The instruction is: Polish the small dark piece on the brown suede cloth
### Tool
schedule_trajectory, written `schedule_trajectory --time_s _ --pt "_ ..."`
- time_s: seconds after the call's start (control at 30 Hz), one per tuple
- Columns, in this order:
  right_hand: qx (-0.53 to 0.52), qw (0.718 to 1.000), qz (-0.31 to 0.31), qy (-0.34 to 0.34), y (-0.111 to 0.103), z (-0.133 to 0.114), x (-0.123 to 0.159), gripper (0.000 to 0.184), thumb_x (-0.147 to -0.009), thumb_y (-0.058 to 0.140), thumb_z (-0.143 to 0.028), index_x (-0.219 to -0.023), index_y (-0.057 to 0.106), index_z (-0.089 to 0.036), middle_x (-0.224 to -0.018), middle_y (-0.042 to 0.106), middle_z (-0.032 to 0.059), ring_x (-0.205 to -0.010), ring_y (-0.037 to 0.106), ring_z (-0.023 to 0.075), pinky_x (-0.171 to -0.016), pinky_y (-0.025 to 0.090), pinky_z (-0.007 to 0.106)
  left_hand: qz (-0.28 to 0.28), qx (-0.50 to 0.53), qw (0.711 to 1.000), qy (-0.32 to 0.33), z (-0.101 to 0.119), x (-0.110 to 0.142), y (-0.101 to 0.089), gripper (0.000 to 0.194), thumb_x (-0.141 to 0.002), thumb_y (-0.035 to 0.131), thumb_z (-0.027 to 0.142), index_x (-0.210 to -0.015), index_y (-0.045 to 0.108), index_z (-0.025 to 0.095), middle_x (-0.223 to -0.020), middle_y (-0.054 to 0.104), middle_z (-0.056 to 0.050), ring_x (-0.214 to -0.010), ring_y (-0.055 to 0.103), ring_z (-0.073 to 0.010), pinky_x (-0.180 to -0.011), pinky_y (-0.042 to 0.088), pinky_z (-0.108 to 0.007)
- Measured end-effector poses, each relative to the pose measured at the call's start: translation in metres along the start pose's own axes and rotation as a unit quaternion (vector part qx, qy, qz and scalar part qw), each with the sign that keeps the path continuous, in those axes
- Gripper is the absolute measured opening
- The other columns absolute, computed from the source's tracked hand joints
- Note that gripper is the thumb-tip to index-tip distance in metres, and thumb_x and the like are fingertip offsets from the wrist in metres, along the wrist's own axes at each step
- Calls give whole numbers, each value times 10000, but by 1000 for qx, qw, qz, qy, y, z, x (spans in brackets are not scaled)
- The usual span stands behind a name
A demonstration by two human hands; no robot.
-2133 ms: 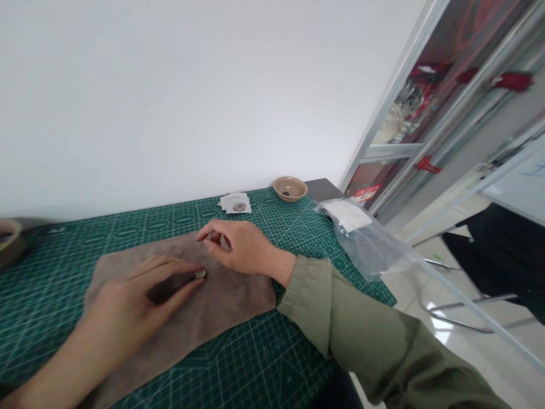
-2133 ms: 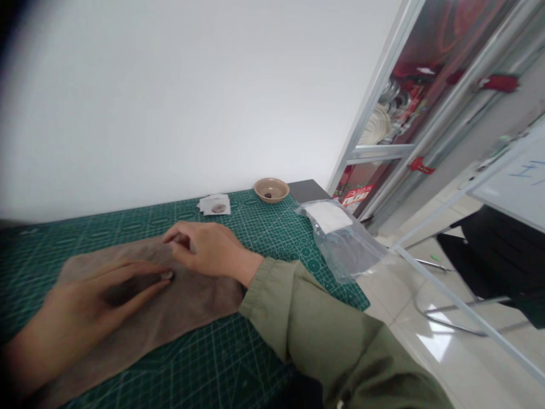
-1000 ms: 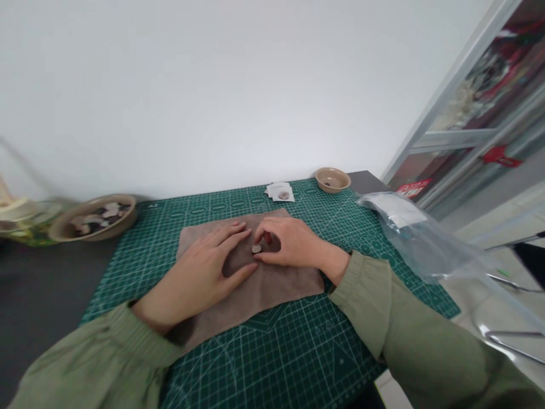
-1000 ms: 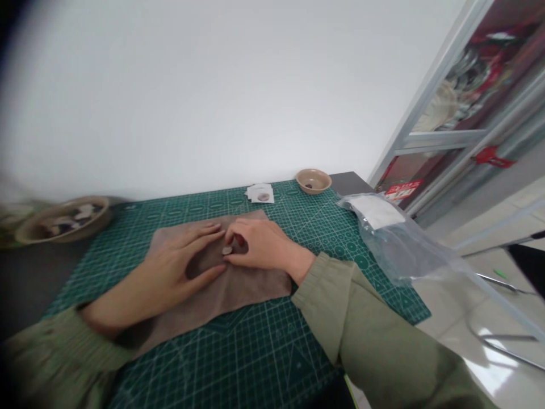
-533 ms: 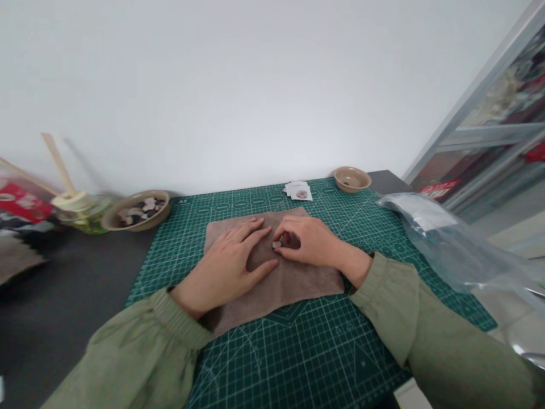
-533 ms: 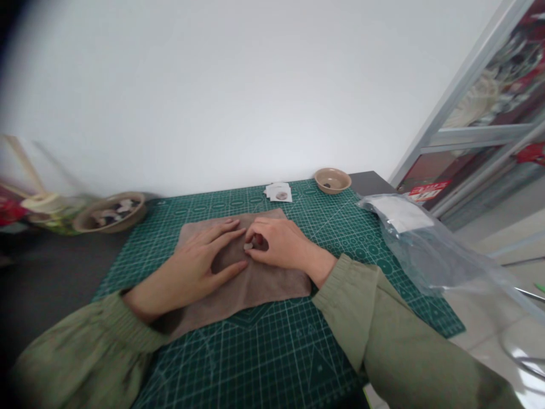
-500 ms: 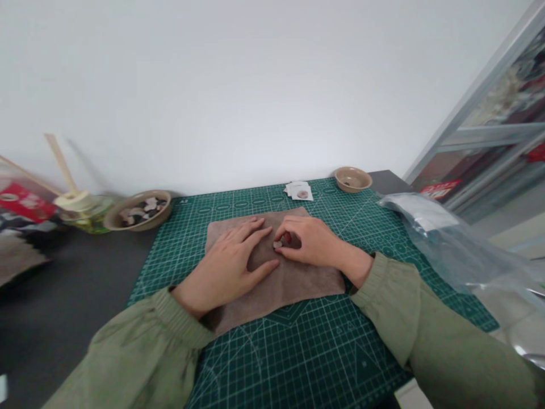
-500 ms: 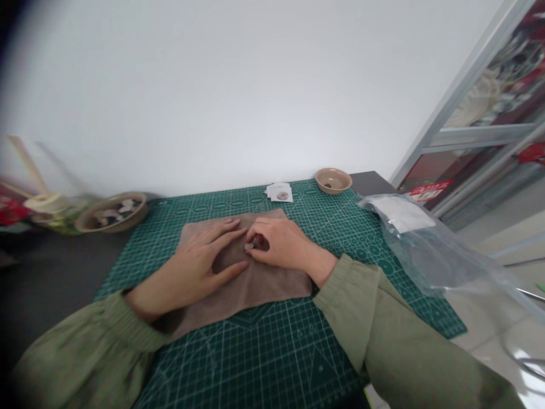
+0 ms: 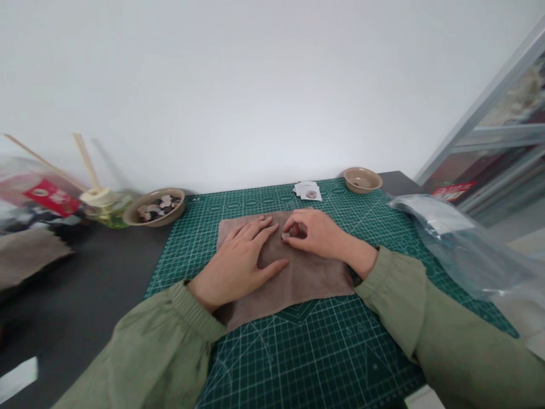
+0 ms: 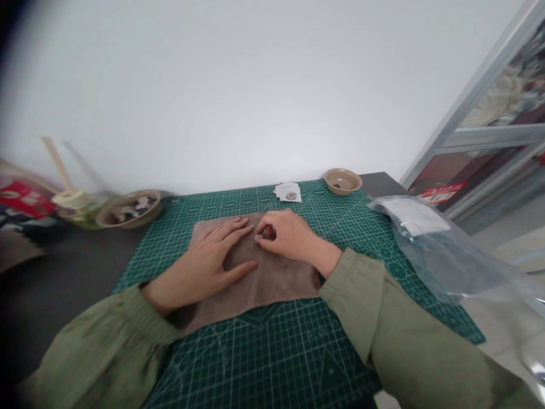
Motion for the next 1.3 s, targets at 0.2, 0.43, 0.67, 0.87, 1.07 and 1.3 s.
schedule_trajectory --time_s 0.2,0.43,0.67,0.87,1.07,1.3 --pt "-7 1000 12 -5 4 7 6 244 -874 866 -250 -1097 780 -205 -950 749 10 -901 652 184 -842 444 320 1 -14 1000 2 0 1 0 780 -1011 654 647 -1641 482 219 -1748 452 -115 -1623 409 -337 -1338 336 -565" --pt "3 1000 15 -6 6 6 4 156 -894 847 -253 -1023 777 -199 -920 740 14 -857 634 175 -817 436 318 3 -14 1000 4 1 0 -1 791 -1006 662 650 -1640 488 209 -1737 470 -114 -1619 417 -336 -1346 328 -560" --pt "1 1000 16 -4 5 6 5 179 -877 862 -257 -1019 769 -201 -918 735 12 -859 631 175 -814 432 316 -1 -15 1000 4 0 0 0 793 -1008 653 655 -1641 487 206 -1743 461 -115 -1626 405 -332 -1347 328 -548" --pt "8 1000 17 -6 6 5 5 156 -896 842 -257 -1024 773 -200 -920 737 14 -863 632 177 -820 434 320 3 -10 1000 5 -1 0 0 795 -1004 663 650 -1644 484 213 -1745 460 -112 -1625 409 -333 -1352 322 -551" --pt "17 1000 11 -3 8 6 5 146 -914 831 -283 -1020 778 -197 -911 729 12 -814 619 162 -784 427 311 2 -4 1000 3 -1 1 1 800 -1007 654 658 -1649 474 216 -1750 451 -115 -1631 400 -328 -1358 311 -543" --pt "24 1000 9 -13 8 -2 5 145 -907 826 -279 -1018 779 -199 -923 733 15 -813 632 162 -765 430 307 1 0 1000 2 -2 1 0 794 -1006 660 649 -1651 470 225 -1750 452 -112 -1634 397 -324 -1358 306 -535"
Point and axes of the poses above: each hand's wrist, its own x-axis away from the middle knuckle, its own y-axis out of the palm, z = x × y, the point moved 8 cm from there along -x, towards the middle knuckle
